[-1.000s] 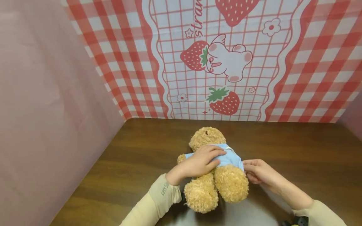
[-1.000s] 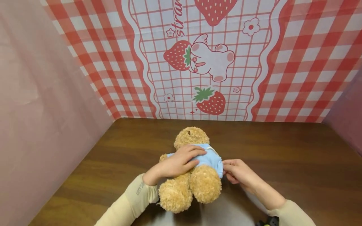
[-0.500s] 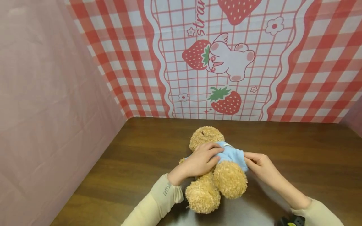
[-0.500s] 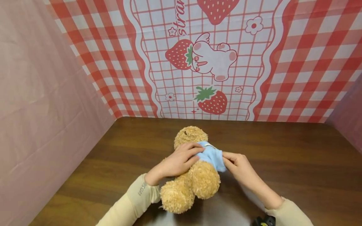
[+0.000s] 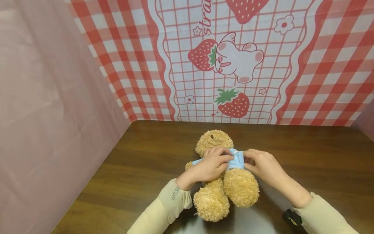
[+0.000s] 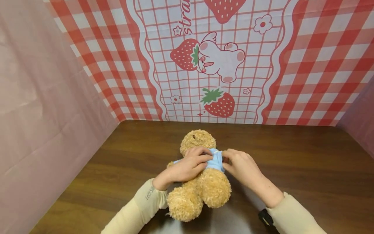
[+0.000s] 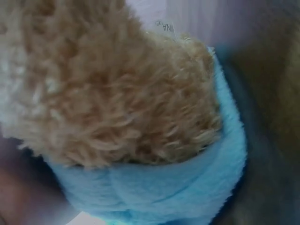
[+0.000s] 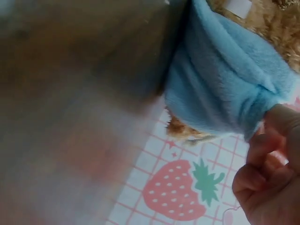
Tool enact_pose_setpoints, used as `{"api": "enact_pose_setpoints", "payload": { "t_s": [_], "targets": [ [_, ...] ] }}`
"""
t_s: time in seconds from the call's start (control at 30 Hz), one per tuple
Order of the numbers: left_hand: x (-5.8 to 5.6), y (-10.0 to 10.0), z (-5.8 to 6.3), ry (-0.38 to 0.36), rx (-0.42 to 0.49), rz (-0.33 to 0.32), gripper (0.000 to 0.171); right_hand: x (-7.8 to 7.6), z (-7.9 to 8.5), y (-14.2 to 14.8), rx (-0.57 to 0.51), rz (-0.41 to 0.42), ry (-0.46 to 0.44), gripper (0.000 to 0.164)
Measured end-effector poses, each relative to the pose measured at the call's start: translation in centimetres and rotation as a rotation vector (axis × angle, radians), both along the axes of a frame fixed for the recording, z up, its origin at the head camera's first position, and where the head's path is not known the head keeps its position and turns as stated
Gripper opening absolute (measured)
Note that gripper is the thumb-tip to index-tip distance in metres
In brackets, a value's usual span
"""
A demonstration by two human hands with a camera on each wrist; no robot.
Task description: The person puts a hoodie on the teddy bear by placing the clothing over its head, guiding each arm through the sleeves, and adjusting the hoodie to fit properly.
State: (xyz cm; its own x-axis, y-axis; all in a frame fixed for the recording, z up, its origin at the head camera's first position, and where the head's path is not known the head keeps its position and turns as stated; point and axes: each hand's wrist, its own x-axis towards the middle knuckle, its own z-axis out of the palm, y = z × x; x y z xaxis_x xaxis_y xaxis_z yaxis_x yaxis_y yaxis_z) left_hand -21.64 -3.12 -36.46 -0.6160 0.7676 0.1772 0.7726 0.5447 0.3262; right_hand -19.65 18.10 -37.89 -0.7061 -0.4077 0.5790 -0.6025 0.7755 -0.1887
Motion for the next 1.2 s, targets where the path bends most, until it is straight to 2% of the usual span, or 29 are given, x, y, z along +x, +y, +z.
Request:
{"api": "enact_pose_setpoints", "payload": {
  "t_s": [0.13, 0.27, 0.37, 0.53, 0.63, 0.77, 0.83, 0.97, 1.07, 1.2],
  "targets": [
    [0.0, 0.2, 0.0, -0.010, 0.007, 0.047, 0.036, 0.0, 0.2, -0.1, 0.019, -0.012, 0.030, 0.021],
    [0.1, 0.4, -0.2, 0.013, -0.016, 0.122, 0.038, 0.1, -0.1, 0.4, -0.076, -0.031, 0.037, 0.021],
    [-0.2, 0.4, -0.1, -0.009, -0.012, 0.149, 0.037, 0.2, -0.4, 0.7, -0.163, -0.030, 0.002, 0.020],
    [-1.0, 0.5, 0.5, -0.059, 0.126, 0.155, 0.025, 0.1, -0.5, 0.2, -0.185, 0.022, -0.018, 0.020],
    [-1.0, 0.8, 0.9, -0.012, 0.174, 0.137, 0.015, 0.0, -0.3, -0.3, -0.158, 0.043, 0.025, 0.021],
    [-0.8, 0.9, 1.1, 0.073, 0.147, 0.139, 0.012, 0.0, -0.1, -0.3, -0.165, 0.040, 0.041, 0.022],
    [-0.9, 0.4, 1.1, 0.087, 0.142, 0.166, 0.012, 0.1, 0.1, 0.1, -0.225, 0.037, -0.031, 0.021],
    [-1.4, -1.2, 1.1, 0.025, 0.168, 0.203, 0.012, 0.3, 0.4, 1.1, -0.396, 0.022, -0.267, 0.010],
    [-1.8, -2.2, 1.1, -0.042, 0.188, 0.180, 0.012, 0.3, 0.6, 1.6, -0.476, 0.014, -0.416, 0.009],
    [-1.8, -2.6, 1.3, -0.070, 0.164, 0.128, 0.013, -0.1, 0.4, 2.2, -0.578, 0.099, -0.547, 0.015]
  ]
}}
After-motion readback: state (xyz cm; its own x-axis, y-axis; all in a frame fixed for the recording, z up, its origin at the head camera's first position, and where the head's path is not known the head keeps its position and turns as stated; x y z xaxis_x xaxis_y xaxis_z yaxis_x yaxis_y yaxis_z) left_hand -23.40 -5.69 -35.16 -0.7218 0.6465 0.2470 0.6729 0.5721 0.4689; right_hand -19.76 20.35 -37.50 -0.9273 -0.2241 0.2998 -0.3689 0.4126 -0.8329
